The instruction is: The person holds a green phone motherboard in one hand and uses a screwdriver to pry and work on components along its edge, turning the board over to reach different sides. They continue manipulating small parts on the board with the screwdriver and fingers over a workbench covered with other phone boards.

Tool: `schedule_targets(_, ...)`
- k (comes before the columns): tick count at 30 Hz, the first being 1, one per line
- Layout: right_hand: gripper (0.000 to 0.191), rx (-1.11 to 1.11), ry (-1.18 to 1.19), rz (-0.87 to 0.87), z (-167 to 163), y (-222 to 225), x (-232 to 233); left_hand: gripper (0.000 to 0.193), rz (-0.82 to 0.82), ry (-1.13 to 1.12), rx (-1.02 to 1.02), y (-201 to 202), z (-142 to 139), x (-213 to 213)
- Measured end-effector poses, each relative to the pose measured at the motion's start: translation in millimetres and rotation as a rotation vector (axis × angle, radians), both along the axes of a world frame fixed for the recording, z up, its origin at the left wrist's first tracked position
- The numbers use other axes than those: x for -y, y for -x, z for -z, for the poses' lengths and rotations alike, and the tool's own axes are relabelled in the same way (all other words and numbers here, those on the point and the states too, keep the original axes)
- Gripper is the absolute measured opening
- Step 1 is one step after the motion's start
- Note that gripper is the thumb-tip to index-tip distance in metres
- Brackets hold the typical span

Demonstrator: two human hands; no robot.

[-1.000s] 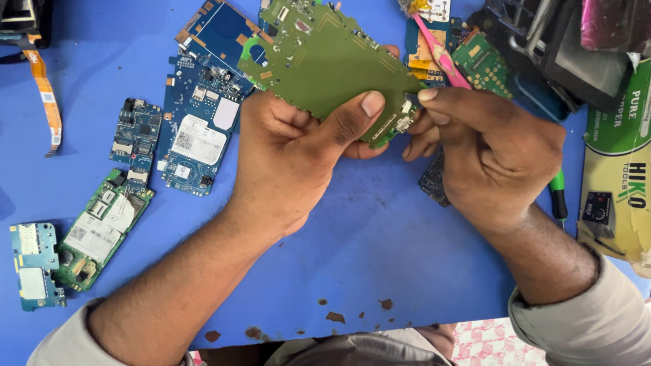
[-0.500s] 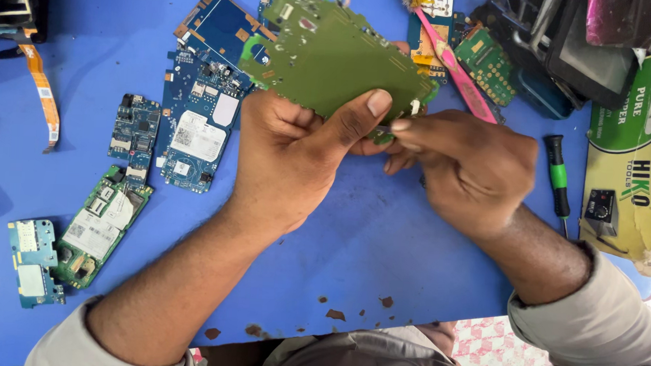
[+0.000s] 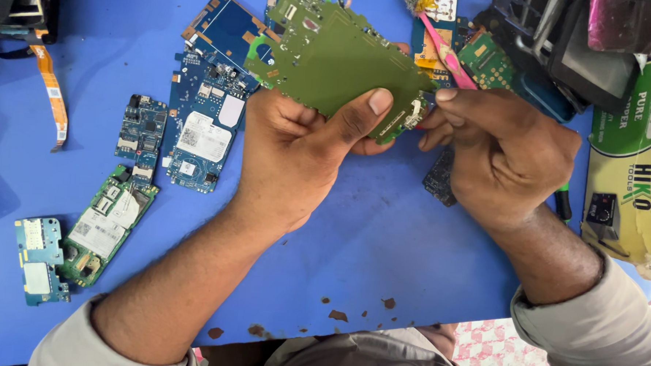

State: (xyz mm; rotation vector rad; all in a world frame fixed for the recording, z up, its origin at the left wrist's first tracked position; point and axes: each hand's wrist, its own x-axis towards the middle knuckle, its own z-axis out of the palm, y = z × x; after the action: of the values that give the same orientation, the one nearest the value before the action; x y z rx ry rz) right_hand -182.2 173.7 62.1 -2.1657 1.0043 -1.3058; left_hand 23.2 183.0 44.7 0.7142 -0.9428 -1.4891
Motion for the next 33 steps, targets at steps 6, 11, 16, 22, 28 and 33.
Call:
schedule_targets(6, 0.018, -0.059, -0.019, 0.004, -6, -4, 1, 0.018, -0.035, 0.027, 0.068, 1, 2, 0)
schedule_targets(11, 0.016, -0.055, -0.046, 0.007, -5, -5, 2, 0.016, -0.035, 0.021, 0.043, 1, 3, 0)
schedule_targets(16, 0.013, 0.023, -0.133, -0.020, -2, -2, 2, 0.017, -0.045, 0.042, 0.091, 0, 2, -1)
schedule_targets(22, 0.012, 0.062, -0.063, -0.017, -2, 6, 2, 0.019, -0.042, 0.047, 0.085, 0, -4, 0)
schedule_targets(28, 0.015, -0.010, -0.046, -0.024, -4, 3, -1, 0.019, -0.037, 0.047, 0.069, 0, -3, 0)
schedule_targets(33, 0.016, 0.029, -0.130, -0.018, -4, 0, 0, 0.020, -0.041, 0.040, 0.073, 1, -2, 1)
